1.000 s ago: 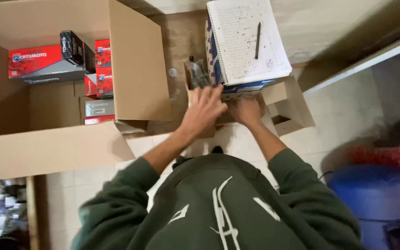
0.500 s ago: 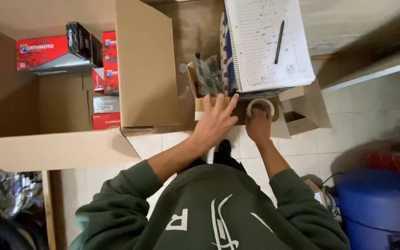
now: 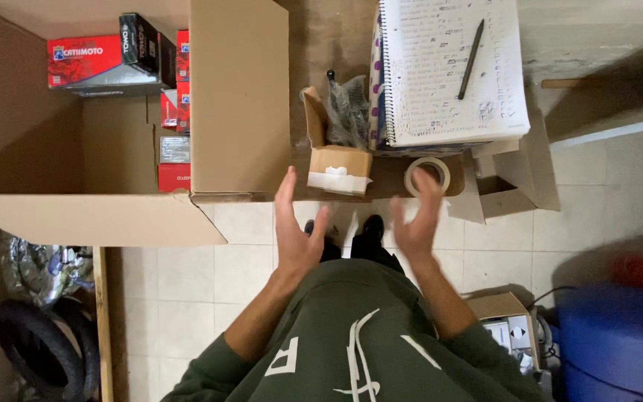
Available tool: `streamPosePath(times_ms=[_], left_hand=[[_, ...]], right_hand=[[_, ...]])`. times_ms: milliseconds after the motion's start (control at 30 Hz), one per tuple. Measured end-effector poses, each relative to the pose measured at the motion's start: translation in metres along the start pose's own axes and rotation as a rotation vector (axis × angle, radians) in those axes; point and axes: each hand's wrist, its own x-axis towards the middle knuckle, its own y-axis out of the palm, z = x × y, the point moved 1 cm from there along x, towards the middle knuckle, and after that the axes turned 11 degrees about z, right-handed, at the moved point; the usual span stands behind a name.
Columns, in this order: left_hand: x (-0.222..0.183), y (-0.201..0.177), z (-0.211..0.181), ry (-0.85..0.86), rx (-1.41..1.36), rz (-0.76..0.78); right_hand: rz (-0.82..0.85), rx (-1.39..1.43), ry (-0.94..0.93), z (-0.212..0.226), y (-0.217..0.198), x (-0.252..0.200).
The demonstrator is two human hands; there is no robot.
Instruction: The person packs items into small cardboard boxes, uses a roll of tape to seal them, and writes on a notebook.
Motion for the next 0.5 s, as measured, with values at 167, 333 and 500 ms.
streamPosePath(times_ms=[167,333,500], left_hand=[[0.000,0.023,0.018,-0.012,-0.256,0.059],[0.000,0.028,0.025,-0.005,-0.256,0.034],[0.005,0.030,0.043,-0.116,-0.162,0.082]], right_hand=[[0.291,0.333,-0.074,0.057,0.031,-0.004],[0.303,0.460,0.089,0.065,0.043,0.002],[0.408,0.386,0.449,0.060,0.054,-0.002]])
